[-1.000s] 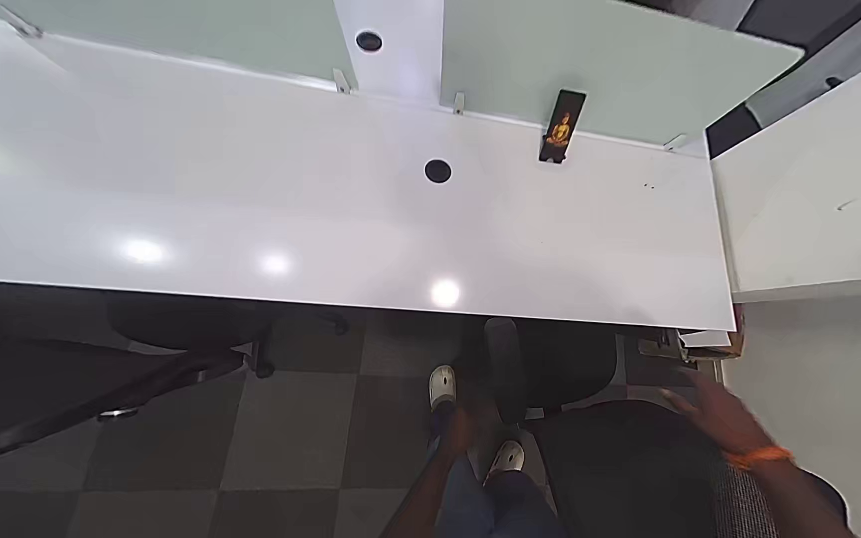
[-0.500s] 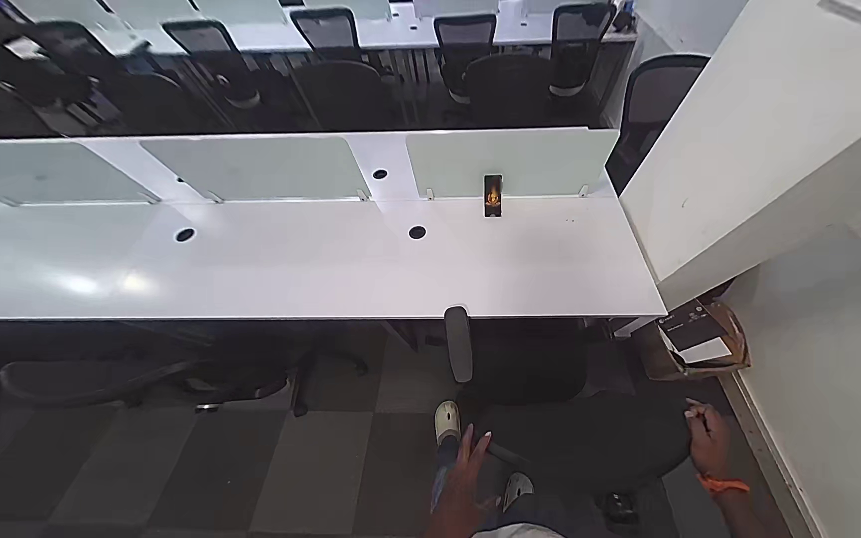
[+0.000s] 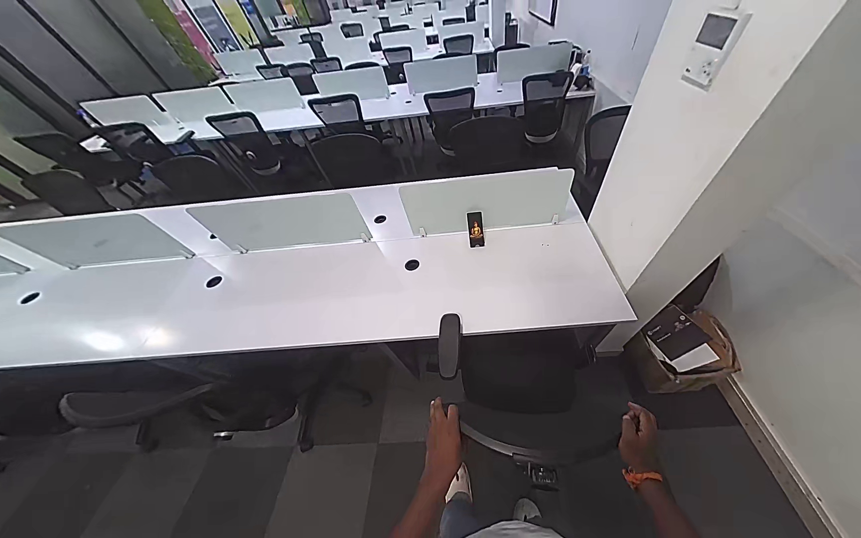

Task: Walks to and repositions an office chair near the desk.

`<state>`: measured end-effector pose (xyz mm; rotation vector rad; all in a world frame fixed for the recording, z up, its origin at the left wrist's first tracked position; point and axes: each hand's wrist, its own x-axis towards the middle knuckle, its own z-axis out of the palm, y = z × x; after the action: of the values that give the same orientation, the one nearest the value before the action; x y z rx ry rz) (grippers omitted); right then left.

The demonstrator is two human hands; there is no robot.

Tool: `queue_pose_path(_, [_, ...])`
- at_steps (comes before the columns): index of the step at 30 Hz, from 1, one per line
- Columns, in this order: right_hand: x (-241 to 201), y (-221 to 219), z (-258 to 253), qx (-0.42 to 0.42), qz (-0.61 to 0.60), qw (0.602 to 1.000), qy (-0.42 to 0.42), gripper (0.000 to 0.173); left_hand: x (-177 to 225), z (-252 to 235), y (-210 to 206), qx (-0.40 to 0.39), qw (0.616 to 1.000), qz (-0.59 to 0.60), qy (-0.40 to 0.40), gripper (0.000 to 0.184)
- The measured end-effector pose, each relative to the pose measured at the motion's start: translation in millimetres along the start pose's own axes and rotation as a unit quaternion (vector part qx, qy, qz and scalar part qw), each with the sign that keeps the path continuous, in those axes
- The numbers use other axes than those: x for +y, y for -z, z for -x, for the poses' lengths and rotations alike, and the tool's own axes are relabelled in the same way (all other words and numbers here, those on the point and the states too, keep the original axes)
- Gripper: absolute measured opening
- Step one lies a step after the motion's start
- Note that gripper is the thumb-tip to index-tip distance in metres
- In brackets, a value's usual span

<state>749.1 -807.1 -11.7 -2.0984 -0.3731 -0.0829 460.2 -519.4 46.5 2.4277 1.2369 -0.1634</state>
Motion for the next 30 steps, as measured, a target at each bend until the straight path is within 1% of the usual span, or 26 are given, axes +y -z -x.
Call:
queue_pose_path(3, [7,5,-7,-0.016,-0.005,1.0,0.005,0.038,8,12,-7,0.005,1.0,-0.001,0.013,0.062])
queue_pose_path(7, [3,6,-9,-0.01,-0.015,1.0,0.007,0.037,11,11,-14,0.045,0.999,0.003,0.013,0.057])
queue_pose_path(9, [1,8,-8,-0.011,-0.013,1.0,-0.005,0.038,13,12,-14,0.042,0.999,-0.012,0.022,0.056])
queue_pose_path(12, [-9,17,-8,-0.036,0.003,0.999,-0.04,0.036,14,16,-18,0.057,0.998,-0.027,0.021,0.053])
queue_pose_path(14, [-13,20,-9,-0.04,-0.002,0.998,-0.043,0.034,16,19,-18,0.059,0.998,-0.032,0.023,0.051])
queue_pose_path(17, [-13,24,-12,-0.041,-0.005,0.999,-0.035,0.031,20,22,-20,0.063,0.997,-0.036,0.021,0.053])
queue_pose_path(19, [-8,23,-14,-0.042,-0.029,0.998,-0.023,0.033,16,25,-26,0.085,0.996,-0.014,0.017,0.064])
queue_pose_path(20, [-4,21,-15,-0.036,-0.057,0.998,-0.018,0.037,12,26,-30,0.1,0.995,0.002,0.018,0.074])
queue_pose_path(22, [3,23,-7,-0.021,-0.141,0.989,-0.04,0.054,1,35,-37,0.124,0.992,0.021,0.03,0.093])
queue_pose_path(23, [6,25,-1,-0.008,-0.175,0.983,-0.06,0.065,-7,42,-39,0.135,0.99,0.032,0.036,0.097])
queue_pose_path(24, [11,28,7,0.0,-0.192,0.978,-0.082,0.068,-16,49,-42,0.14,0.988,0.04,0.044,0.099])
queue_pose_path(25, [17,33,19,-0.004,-0.183,0.977,-0.107,0.067,-27,58,-47,0.129,0.989,0.046,0.06,0.098])
queue_pose_path(27, [35,39,49,-0.057,-0.082,0.985,-0.143,0.061,-56,81,-64,0.074,0.991,0.032,0.105,0.088])
queue_pose_path(28, [47,39,66,-0.102,-0.007,0.983,-0.154,0.058,-69,96,-71,0.031,0.991,0.02,0.127,0.082])
queue_pose_path(29, [58,38,84,-0.165,0.053,0.972,-0.162,0.056,-80,113,-77,-0.021,0.989,0.009,0.146,0.078])
queue_pose_path(30, [70,38,102,-0.246,0.08,0.953,-0.155,0.052,-89,129,-82,-0.071,0.985,-0.002,0.159,0.075])
